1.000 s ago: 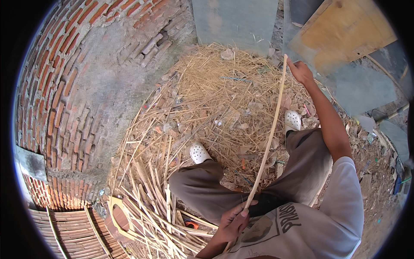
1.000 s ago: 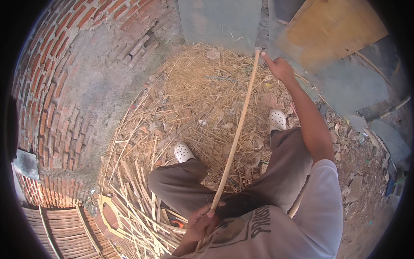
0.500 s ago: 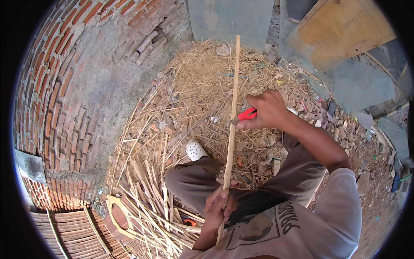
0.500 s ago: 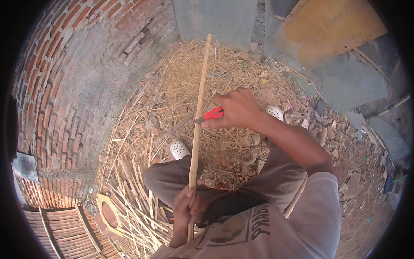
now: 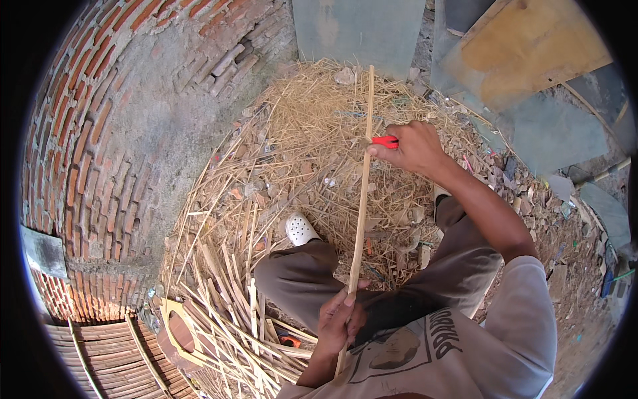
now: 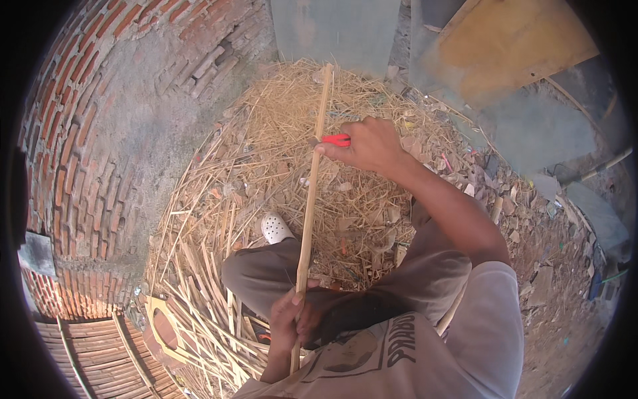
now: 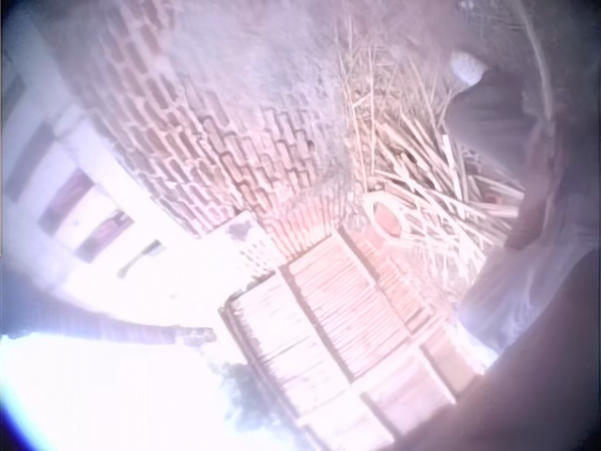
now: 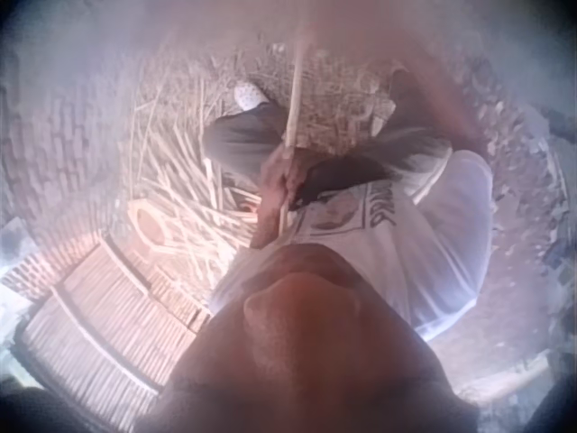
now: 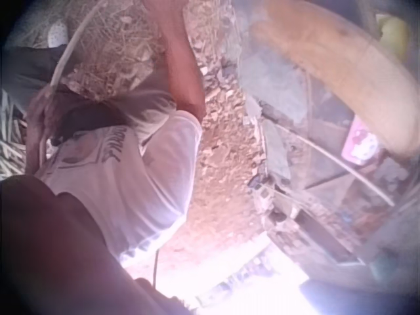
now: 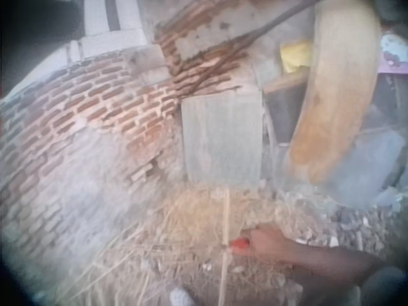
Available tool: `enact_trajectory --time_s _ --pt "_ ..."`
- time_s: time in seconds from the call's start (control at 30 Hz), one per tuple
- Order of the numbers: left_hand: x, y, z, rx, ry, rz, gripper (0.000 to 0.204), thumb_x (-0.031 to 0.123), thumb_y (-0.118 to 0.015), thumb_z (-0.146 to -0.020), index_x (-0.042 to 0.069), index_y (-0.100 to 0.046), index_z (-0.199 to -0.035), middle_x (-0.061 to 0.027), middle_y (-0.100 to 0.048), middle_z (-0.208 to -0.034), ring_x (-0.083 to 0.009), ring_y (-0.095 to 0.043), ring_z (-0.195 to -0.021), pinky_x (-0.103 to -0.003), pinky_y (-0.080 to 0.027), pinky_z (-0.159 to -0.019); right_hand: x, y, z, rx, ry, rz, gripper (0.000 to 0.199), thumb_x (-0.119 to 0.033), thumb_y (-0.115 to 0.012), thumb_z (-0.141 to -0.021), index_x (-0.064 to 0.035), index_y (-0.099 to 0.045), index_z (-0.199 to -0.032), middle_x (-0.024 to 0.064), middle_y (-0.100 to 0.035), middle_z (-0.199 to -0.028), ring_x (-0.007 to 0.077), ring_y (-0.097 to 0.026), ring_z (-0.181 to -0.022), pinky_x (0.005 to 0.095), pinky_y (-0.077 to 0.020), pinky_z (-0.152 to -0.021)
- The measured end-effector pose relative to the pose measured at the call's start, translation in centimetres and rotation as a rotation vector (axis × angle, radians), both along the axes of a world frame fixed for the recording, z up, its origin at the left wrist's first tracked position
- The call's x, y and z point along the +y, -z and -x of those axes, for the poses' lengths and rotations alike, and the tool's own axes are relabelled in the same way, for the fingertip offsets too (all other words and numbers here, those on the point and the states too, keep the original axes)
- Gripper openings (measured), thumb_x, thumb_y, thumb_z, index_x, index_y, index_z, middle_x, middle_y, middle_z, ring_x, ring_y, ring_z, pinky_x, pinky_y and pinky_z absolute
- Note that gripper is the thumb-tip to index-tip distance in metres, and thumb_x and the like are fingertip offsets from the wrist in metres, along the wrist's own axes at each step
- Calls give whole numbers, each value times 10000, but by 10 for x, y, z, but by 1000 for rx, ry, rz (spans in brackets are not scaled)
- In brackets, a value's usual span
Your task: The person sits on the ground and uses a red utility knife to peel the outer layer off a long bamboo stick. They hold the stick with their left hand and scrape the knife along its length with their right hand, removing thin strips of bamboo.
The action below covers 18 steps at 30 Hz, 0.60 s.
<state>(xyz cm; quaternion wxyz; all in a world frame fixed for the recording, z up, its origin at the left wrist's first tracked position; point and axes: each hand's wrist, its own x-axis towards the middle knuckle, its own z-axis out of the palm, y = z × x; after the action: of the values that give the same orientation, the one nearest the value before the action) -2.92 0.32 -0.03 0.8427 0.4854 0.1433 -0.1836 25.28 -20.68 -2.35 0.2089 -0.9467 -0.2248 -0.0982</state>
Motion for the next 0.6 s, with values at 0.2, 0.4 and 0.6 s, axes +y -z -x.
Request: enact_trajectory --time_s 0.2,0.4,0.6 --pt "1 5 1 -57 35 -29 403 224 -371 -1038 -24 -445 -1347 29 -345 -486 -56 -288 -374 -214 -272 -422 -11 6 -33 -27 87 6 787 -828 -489 -729 -62 -652 -650 121 -569 -518 315 -625 -551 439 -488 -528" --pt "-1 5 6 -51 54 -15 394 222 -386 -1037 -18 -453 -1342 32 -356 -503 -51 -294 -389 -207 -266 -425 -31 5 -60 -12 182 -2 792 -816 -485 -744 -47 -652 -656 154 -602 -579 339 -647 -633 460 -501 -601" --pt "-6 6 17 14 99 -32 393 215 -402 -1035 -32 -456 -1336 47 -351 -519 -34 -302 -422 -197 -258 -435 -65 17 -93 151 356 -4 882 -843 -390 -769 -16 -695 -747 214 -654 -707 380 -665 -794 481 -506 -742"
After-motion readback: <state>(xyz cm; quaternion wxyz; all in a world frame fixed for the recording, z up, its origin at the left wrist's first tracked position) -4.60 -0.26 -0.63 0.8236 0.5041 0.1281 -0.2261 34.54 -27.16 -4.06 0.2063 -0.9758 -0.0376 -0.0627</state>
